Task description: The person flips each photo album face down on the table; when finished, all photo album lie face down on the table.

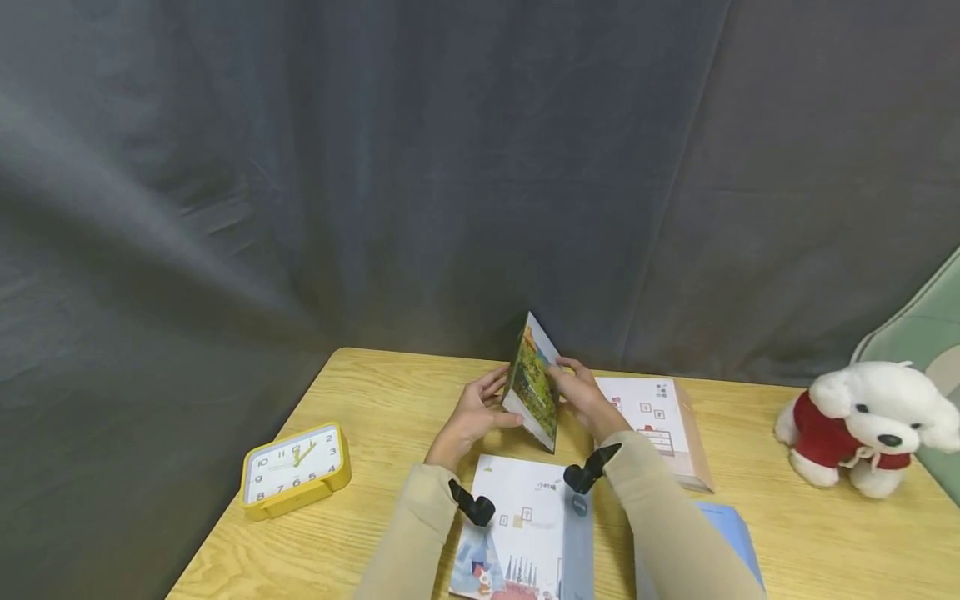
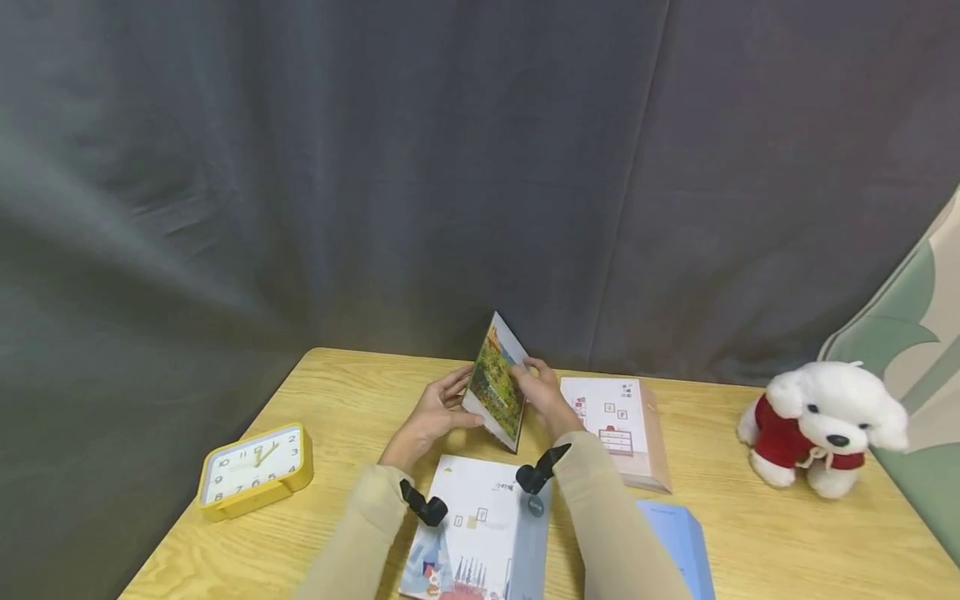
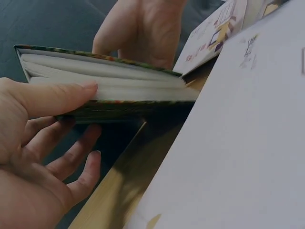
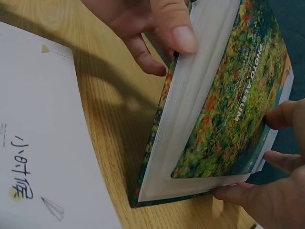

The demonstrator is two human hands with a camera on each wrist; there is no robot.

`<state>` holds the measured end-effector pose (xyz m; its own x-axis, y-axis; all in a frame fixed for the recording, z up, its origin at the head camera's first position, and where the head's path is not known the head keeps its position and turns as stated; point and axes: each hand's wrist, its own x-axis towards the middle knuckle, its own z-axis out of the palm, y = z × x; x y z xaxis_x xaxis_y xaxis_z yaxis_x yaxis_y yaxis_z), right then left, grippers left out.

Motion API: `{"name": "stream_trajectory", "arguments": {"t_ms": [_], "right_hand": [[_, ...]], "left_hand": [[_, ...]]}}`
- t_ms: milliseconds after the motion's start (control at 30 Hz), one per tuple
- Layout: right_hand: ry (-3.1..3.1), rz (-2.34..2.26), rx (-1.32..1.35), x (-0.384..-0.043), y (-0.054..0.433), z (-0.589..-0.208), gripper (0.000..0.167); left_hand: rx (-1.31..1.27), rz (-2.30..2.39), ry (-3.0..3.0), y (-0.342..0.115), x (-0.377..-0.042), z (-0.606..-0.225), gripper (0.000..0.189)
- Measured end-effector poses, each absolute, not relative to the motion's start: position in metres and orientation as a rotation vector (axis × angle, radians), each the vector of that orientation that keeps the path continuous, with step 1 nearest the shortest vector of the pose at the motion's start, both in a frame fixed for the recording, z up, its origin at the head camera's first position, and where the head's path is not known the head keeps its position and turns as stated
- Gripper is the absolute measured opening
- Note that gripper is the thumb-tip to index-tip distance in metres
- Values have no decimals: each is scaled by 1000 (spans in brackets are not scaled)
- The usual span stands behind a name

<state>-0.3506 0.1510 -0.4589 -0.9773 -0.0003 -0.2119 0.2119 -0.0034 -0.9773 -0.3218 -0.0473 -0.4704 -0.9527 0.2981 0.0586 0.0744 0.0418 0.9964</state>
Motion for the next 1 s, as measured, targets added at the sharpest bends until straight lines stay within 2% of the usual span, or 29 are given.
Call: {"name": "stream_trajectory", "arguments": {"t_ms": [200,633,833,1000], "right_hand": [[2062,-2113,251,-350,162,-461,67],[1965,-2131,228,-345,164,-451,59],[2199,-1901,116,-349,176,-440,56],[2238,-1883,37,-350,184,-434,51]], "left_hand": [[473,1974,2113,-31,-320,-470,85],[610,1935,2113,-22,-321,-473,92],[644,1933,2107,-17,-321,-474,93],[672,1866,2147,-13,-319,-472,103]]}}
